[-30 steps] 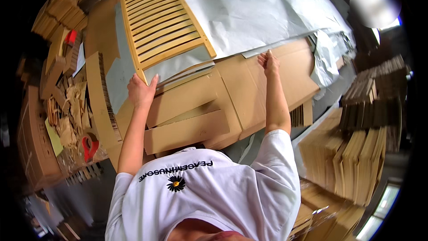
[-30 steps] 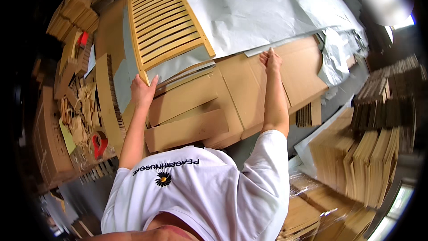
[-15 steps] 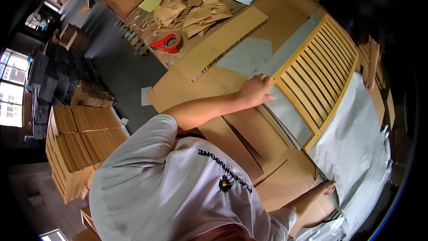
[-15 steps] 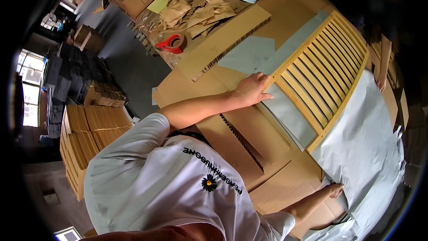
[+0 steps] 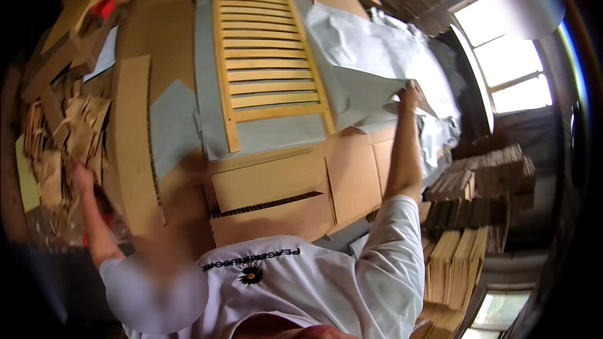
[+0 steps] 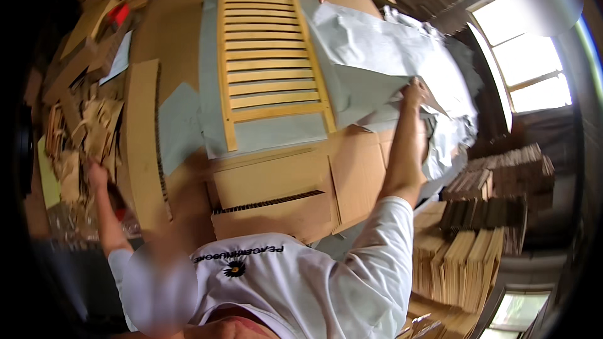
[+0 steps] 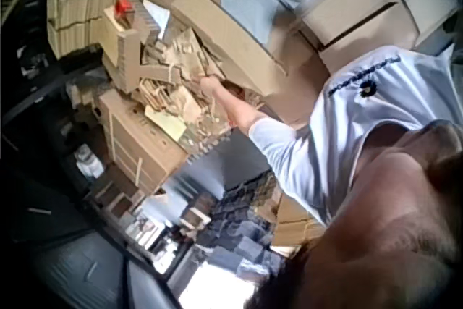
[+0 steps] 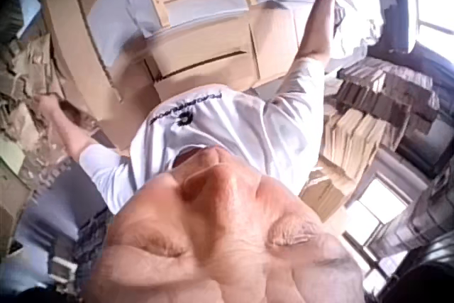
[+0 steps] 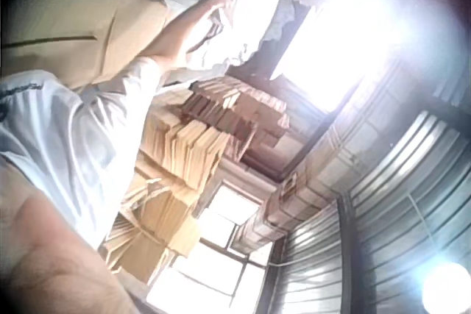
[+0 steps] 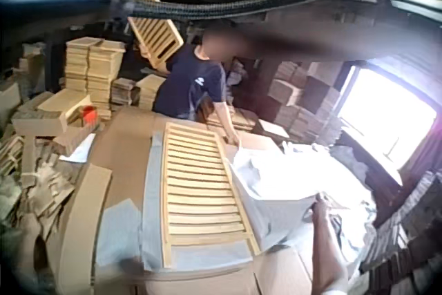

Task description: The person wraps wooden furniture frames with protective paper and places them into a cardboard box. They then fold the box flaps and seal the package using a tape dispenser.

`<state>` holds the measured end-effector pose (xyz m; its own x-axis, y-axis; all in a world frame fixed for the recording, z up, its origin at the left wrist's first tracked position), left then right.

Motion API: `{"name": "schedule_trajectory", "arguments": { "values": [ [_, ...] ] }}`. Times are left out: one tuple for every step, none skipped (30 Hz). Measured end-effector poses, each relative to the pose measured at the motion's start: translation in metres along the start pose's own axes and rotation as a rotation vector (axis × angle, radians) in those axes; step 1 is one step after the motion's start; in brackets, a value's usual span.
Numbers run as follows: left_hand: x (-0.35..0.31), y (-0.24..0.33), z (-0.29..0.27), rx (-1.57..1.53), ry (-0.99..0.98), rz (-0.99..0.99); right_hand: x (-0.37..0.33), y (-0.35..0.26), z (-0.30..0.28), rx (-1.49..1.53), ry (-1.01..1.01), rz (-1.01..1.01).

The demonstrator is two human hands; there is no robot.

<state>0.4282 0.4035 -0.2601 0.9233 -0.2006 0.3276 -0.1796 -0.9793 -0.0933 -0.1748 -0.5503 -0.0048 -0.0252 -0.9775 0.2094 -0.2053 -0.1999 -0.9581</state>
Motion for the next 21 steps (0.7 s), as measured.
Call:
{"name": "schedule_trajectory", "arguments": {
  "values": [
    [0.002,0.024,0.007,-0.014,-0.163,-0.005,-0.027,-0.002,0.001,0.137,0.032,-0.024],
    [0.000,0.046,-0.014,-0.024,-0.320,-0.018,-0.051,-0.016,-0.001,0.282,0.050,-0.064],
    [-0.003,0.058,-0.038,-0.036,-0.337,0.008,-0.074,-0.036,0.015,0.458,0.013,-0.011],
    [-0.008,0.060,-0.056,-0.048,-0.351,0.019,-0.094,-0.058,0.026,0.638,-0.042,0.042],
    [-0.009,0.062,-0.061,-0.066,-0.366,0.047,-0.106,-0.075,0.020,0.633,0.038,0.052],
    [-0.008,0.050,-0.046,-0.084,-0.226,0.093,-0.112,-0.092,0.024,0.693,-0.018,0.027],
    [-0.007,0.029,-0.012,-0.082,-0.083,0.128,-0.115,-0.105,0.035,0.761,-0.085,0.017],
    [-0.007,0.017,0.005,-0.071,0.053,0.183,-0.119,-0.111,0.042,0.821,-0.135,0.014],
    [-0.005,0.012,0.008,-0.051,0.011,0.098,-0.130,-0.117,0.054,0.801,-0.145,0.005],
    [-0.003,0.007,0.003,-0.076,0.013,0.072,-0.134,-0.125,0.062,0.825,-0.220,0.024],
    [0.000,0.002,-0.002,-0.102,0.016,0.045,-0.140,-0.135,0.066,0.779,-0.317,-0.069],
    [0.002,-0.007,-0.011,-0.120,0.018,0.014,-0.150,-0.145,0.074,0.739,-0.407,-0.163],
    [0.003,-0.021,-0.020,-0.215,0.042,-0.032,-0.160,-0.157,0.088,0.710,-0.504,-0.260],
    [-0.001,-0.026,-0.034,-0.506,0.131,-0.080,-0.181,-0.171,0.105,0.676,-0.578,-0.364],
    [-0.006,-0.018,-0.052,-0.804,0.216,-0.112,-0.202,-0.185,0.114,0.518,-0.633,-0.521],
    [-0.015,-0.012,-0.078,-1.094,0.297,-0.138,-0.226,-0.193,0.126,0.359,-0.684,-0.666],
    [-0.029,-0.003,-0.109,-1.227,0.211,-0.207,-0.249,-0.194,0.140,0.273,-0.781,-0.703],
    [-0.045,0.010,-0.144,-1.254,0.196,-0.181,-0.272,-0.195,0.152,0.186,-0.876,-0.740],
    [-0.064,0.035,-0.186,-1.286,0.134,-0.243,-0.294,-0.194,0.161,0.093,-0.941,-0.883],
    [-0.082,0.038,-0.213,-1.031,0.015,-0.141,-0.315,-0.190,0.172,0.009,-1.005,-1.028],
    [-0.099,0.059,-0.259,-0.662,-0.026,0.042,-0.330,-0.179,0.178,0.009,-1.073,-1.048]
  ]
}}
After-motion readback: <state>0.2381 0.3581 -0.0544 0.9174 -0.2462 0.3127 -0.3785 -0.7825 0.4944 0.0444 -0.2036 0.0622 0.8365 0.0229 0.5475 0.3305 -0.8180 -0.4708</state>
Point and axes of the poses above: each hand's wrist, its own x-axis towards the middle knuckle, its own z-axis out of the palm, y = z × x, the point moved 3 cm from there along x, towards the middle knuckle, and after that the axes turned 4 degrees about x, right-handed, at the moved point
